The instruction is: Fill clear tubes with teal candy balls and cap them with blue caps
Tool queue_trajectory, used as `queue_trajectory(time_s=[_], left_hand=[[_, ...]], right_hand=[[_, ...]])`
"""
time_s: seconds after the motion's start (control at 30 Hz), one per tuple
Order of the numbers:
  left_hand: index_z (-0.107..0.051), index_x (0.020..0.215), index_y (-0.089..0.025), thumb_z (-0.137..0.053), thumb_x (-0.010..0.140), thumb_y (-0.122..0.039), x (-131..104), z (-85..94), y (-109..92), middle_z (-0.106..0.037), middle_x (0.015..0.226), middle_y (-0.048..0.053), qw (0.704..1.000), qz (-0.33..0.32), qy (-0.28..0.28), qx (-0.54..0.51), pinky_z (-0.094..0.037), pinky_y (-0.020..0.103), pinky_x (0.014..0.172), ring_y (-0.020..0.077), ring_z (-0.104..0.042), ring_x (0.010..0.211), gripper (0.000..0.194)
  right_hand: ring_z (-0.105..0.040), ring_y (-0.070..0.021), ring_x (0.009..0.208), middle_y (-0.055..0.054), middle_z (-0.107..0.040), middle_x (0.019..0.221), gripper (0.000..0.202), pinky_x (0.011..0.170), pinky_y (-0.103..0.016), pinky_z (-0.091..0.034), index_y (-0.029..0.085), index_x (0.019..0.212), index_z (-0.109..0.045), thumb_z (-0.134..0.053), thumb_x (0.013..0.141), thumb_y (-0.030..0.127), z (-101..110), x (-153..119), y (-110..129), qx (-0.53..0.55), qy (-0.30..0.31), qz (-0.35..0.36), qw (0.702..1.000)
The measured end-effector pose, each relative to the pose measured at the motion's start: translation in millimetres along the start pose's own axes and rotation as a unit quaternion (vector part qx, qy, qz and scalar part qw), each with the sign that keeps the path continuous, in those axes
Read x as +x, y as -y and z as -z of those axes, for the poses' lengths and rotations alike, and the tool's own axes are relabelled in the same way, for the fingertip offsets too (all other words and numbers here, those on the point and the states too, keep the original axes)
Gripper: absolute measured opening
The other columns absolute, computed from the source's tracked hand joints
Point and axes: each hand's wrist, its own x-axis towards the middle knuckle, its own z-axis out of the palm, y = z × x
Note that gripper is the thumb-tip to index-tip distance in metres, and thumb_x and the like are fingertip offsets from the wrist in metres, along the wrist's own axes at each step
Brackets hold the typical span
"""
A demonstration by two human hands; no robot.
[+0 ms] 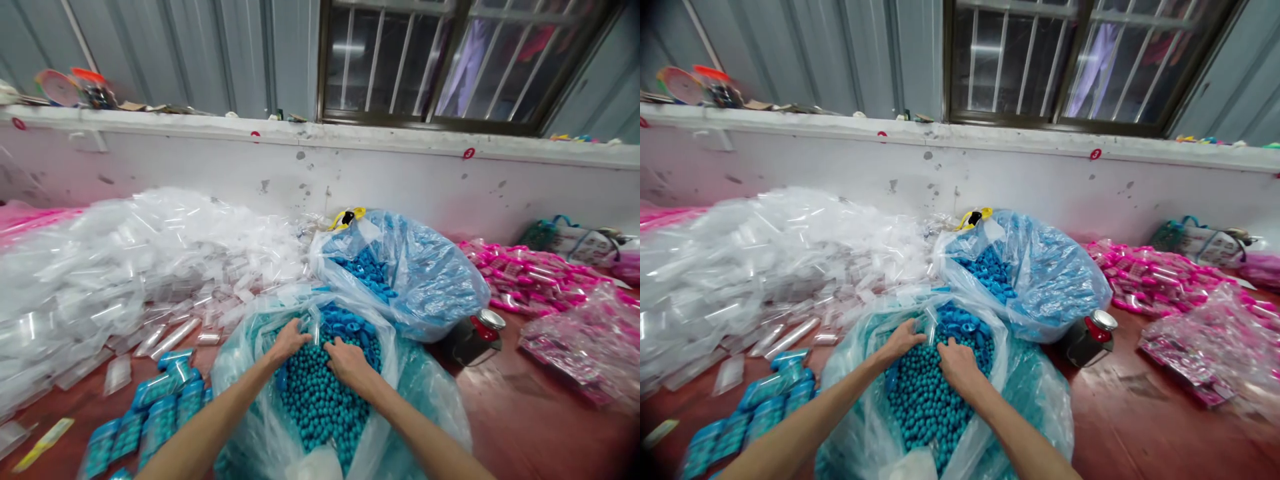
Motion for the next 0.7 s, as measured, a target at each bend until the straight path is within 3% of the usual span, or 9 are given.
queue_trajectory(time_s=[0.1, 0.2, 0.3, 0.43, 0.5, 0.57, 0.7], left_hand=[[-0.055, 0.102, -0.015, -0.046, 0.073, -0.020, -1, -2.5, 0, -0.065, 0.093, 0.004, 1.000, 0.007, -0.011, 0.017, -0.042, 0.025, 0.072, 0.0180, -0.058, 0.083, 0.030], [-0.056, 0.099, -0.015, -0.042, 0.076, -0.020, -5, -3.8, -4, -0.065, 0.092, 0.006, 0.999, 0.005, -0.012, 0.044, -0.042, 0.025, 0.071, 0.0179, -0.059, 0.083, 0.027], [-0.055, 0.099, -0.017, -0.042, 0.077, -0.022, -15, -0.6, -8, -0.065, 0.089, 0.005, 0.996, -0.011, -0.006, 0.084, -0.041, 0.025, 0.072, 0.0187, -0.059, 0.085, 0.025], [-0.043, 0.116, -0.012, -0.041, 0.079, -0.021, -37, 9.2, -10, -0.060, 0.104, 0.013, 0.989, -0.016, -0.035, 0.145, -0.040, 0.030, 0.081, 0.0224, -0.055, 0.098, 0.038], [-0.031, 0.127, -0.008, -0.040, 0.078, -0.017, -46, 13.5, -12, -0.050, 0.118, 0.018, 0.983, -0.011, -0.068, 0.170, -0.036, 0.034, 0.088, 0.0248, -0.048, 0.109, 0.050], [-0.024, 0.132, -0.012, -0.042, 0.078, -0.016, -54, 15.9, -16, -0.042, 0.128, 0.016, 0.978, -0.017, -0.093, 0.187, -0.032, 0.037, 0.093, 0.0261, -0.041, 0.116, 0.058], [-0.029, 0.130, -0.025, -0.048, 0.076, -0.017, -62, 15.0, -27, -0.035, 0.134, 0.009, 0.958, -0.135, -0.051, 0.247, -0.033, 0.037, 0.093, 0.0248, -0.041, 0.115, 0.058]], right_hand=[[-0.061, -0.0209, 0.083, -0.008, -0.060, 0.096, 0.014, 0.067, -0.027, -0.041, 0.020, 0.089, -0.057, -0.047, 0.079, 0.019, 9, -4, -7, 0.013, -0.011, -0.030, 0.999], [-0.058, -0.0224, 0.090, -0.010, -0.060, 0.098, 0.020, 0.071, -0.029, -0.040, 0.019, 0.099, -0.053, -0.041, 0.084, 0.025, 13, 11, -2, 0.053, -0.034, -0.059, 0.996], [-0.059, -0.0248, 0.090, -0.012, -0.063, 0.093, 0.029, 0.071, -0.030, -0.039, 0.016, 0.108, -0.047, -0.044, 0.082, 0.030, 5, 34, 11, 0.116, -0.037, -0.072, 0.990], [-0.059, -0.0225, 0.086, -0.010, -0.064, 0.089, 0.030, 0.071, -0.029, -0.039, 0.016, 0.109, -0.046, -0.046, 0.079, 0.020, -12, 52, 20, 0.216, -0.040, -0.066, 0.973], [-0.060, -0.0192, 0.077, -0.006, -0.063, 0.083, 0.030, 0.065, -0.027, -0.041, 0.016, 0.107, -0.047, -0.045, 0.077, 0.016, -14, 54, 16, 0.273, -0.035, -0.062, 0.959], [-0.057, -0.0139, 0.057, -0.002, -0.060, 0.072, 0.028, 0.052, -0.023, -0.041, 0.015, 0.104, -0.047, -0.043, 0.077, 0.017, -12, 52, 9, 0.334, -0.015, -0.060, 0.941], [-0.041, -0.0065, 0.035, 0.005, -0.050, 0.060, 0.026, 0.034, -0.018, -0.033, 0.015, 0.101, -0.047, -0.037, 0.080, 0.026, -1, 42, -1, 0.438, 0.035, -0.053, 0.897]])
